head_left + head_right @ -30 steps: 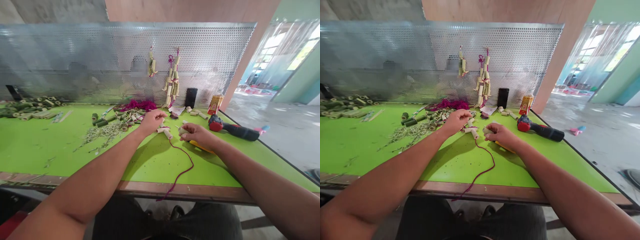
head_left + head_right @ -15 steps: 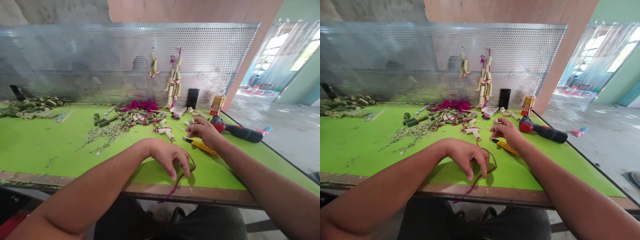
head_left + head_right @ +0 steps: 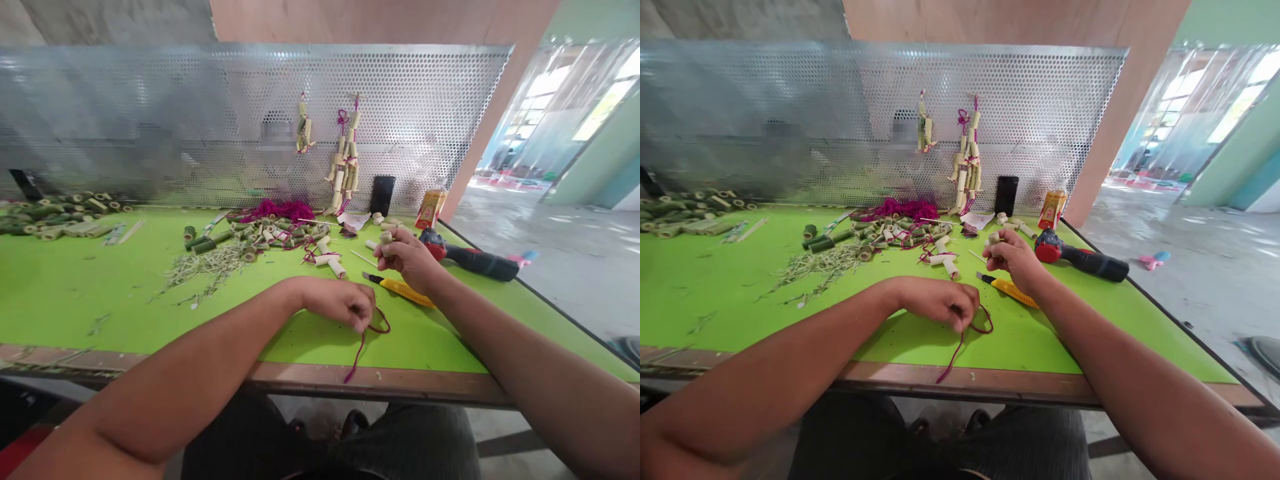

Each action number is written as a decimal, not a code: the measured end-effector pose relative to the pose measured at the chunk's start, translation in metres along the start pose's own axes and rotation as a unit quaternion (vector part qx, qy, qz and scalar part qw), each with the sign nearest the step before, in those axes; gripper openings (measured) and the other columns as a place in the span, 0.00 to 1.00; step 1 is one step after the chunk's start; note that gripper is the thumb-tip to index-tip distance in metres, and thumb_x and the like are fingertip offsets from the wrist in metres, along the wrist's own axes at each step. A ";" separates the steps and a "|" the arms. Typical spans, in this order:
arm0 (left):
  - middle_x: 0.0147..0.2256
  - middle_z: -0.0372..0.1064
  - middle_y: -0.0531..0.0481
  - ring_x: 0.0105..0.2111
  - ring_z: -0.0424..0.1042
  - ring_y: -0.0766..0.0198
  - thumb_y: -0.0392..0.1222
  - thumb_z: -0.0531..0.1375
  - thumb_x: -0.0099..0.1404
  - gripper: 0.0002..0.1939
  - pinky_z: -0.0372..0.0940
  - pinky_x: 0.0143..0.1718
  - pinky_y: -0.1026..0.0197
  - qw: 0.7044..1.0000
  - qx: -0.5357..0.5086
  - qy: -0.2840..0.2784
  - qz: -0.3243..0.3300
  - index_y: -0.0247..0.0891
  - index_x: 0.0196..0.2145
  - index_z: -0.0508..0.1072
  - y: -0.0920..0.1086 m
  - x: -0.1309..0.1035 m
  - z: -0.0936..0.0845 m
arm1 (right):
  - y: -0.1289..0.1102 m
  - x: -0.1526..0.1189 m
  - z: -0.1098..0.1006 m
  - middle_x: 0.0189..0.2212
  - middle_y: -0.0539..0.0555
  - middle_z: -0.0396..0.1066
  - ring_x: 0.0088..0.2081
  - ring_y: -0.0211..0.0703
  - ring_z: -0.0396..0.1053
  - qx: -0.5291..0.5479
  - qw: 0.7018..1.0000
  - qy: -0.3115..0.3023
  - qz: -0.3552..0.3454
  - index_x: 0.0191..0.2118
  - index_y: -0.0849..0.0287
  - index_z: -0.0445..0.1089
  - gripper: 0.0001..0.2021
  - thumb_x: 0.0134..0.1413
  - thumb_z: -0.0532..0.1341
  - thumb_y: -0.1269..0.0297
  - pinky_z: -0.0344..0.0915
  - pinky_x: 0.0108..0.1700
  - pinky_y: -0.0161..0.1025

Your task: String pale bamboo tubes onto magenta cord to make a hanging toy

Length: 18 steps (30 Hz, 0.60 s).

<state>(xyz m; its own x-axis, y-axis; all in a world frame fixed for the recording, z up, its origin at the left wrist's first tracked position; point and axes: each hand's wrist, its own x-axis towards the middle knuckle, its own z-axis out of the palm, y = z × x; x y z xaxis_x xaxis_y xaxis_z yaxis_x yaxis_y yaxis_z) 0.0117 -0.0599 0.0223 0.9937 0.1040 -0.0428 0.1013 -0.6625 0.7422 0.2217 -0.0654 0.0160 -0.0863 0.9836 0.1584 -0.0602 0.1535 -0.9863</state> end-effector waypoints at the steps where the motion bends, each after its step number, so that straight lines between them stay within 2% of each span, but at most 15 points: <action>1: 0.36 0.71 0.49 0.38 0.70 0.62 0.36 0.64 0.61 0.04 0.65 0.43 0.62 0.999 0.003 0.051 -0.005 0.38 0.28 0.75 -0.004 -0.001 -0.003 | 0.000 0.000 0.000 0.27 0.47 0.71 0.24 0.37 0.66 0.003 1.000 -0.002 -0.003 0.34 0.54 0.62 0.12 0.42 0.63 0.68 0.67 0.30 0.39; 3: 0.38 0.73 0.47 0.40 0.71 0.62 0.39 0.61 0.65 0.05 0.65 0.43 0.61 0.986 -0.007 0.165 -0.037 0.37 0.31 0.72 -0.012 -0.003 -0.010 | 0.000 -0.001 0.001 0.24 0.45 0.66 0.23 0.36 0.61 0.001 1.000 -0.004 -0.008 0.32 0.54 0.61 0.12 0.41 0.64 0.69 0.65 0.28 0.38; 5: 0.37 0.73 0.47 0.37 0.71 0.63 0.42 0.57 0.67 0.07 0.65 0.40 0.61 0.958 -0.027 0.271 -0.088 0.36 0.33 0.70 -0.019 -0.006 -0.015 | -0.001 -0.002 0.001 0.21 0.44 0.62 0.22 0.35 0.58 -0.012 1.000 -0.012 -0.008 0.30 0.54 0.61 0.11 0.43 0.65 0.68 0.63 0.27 0.37; 7: 0.33 0.72 0.49 0.33 0.70 0.64 0.43 0.56 0.67 0.08 0.64 0.36 0.61 0.927 -0.032 0.350 -0.133 0.37 0.33 0.68 -0.024 -0.007 -0.019 | -0.003 -0.005 0.000 0.20 0.45 0.60 0.22 0.35 0.56 -0.041 0.999 -0.033 0.004 0.29 0.55 0.62 0.12 0.48 0.67 0.61 0.62 0.26 0.36; 9: 0.31 0.70 0.51 0.30 0.68 0.65 0.42 0.57 0.66 0.07 0.62 0.34 0.62 0.902 -0.015 0.401 -0.156 0.37 0.32 0.68 -0.027 -0.007 -0.020 | -0.005 -0.007 0.000 0.20 0.45 0.59 0.22 0.35 0.55 -0.086 0.994 -0.065 0.015 0.27 0.56 0.64 0.16 0.50 0.68 0.52 0.60 0.26 0.36; 11: 0.29 0.69 0.53 0.29 0.67 0.66 0.41 0.59 0.64 0.06 0.62 0.33 0.62 0.888 -0.006 0.431 -0.159 0.37 0.32 0.68 -0.028 -0.006 -0.020 | -0.007 -0.010 0.001 0.19 0.45 0.57 0.22 0.34 0.54 -0.128 0.988 -0.084 0.021 0.28 0.57 0.68 0.19 0.48 0.69 0.46 0.59 0.25 0.36; 13: 0.28 0.69 0.53 0.28 0.67 0.67 0.41 0.60 0.63 0.05 0.62 0.32 0.63 0.885 -0.025 0.439 -0.151 0.37 0.32 0.69 -0.027 -0.004 -0.018 | -0.006 -0.011 0.004 0.18 0.44 0.58 0.21 0.34 0.53 -0.146 0.985 -0.086 0.026 0.32 0.59 0.73 0.21 0.44 0.71 0.44 0.57 0.24 0.36; 15: 0.27 0.69 0.53 0.27 0.68 0.68 0.41 0.61 0.62 0.05 0.62 0.31 0.63 0.891 -0.054 0.429 -0.135 0.36 0.33 0.70 -0.028 -0.001 -0.015 | -0.002 -0.011 0.007 0.20 0.45 0.61 0.22 0.34 0.54 -0.149 0.985 -0.080 0.034 0.36 0.59 0.76 0.23 0.40 0.73 0.46 0.55 0.23 0.36; 18: 0.30 0.73 0.52 0.28 0.69 0.69 0.41 0.62 0.62 0.06 0.63 0.32 0.64 0.905 -0.085 0.404 -0.103 0.35 0.35 0.73 -0.029 0.002 -0.009 | 0.005 -0.010 0.009 0.22 0.47 0.66 0.23 0.34 0.56 -0.162 0.983 -0.074 0.038 0.35 0.60 0.77 0.20 0.37 0.75 0.51 0.55 0.24 0.36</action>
<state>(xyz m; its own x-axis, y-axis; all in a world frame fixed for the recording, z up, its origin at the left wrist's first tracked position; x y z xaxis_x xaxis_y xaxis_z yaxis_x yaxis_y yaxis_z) 0.0106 -0.0335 0.0065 0.5877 0.7662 0.2600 0.2027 -0.4505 0.8695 0.2130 -0.0756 0.0103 -0.2229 0.9726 0.0659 0.2693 0.1264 -0.9547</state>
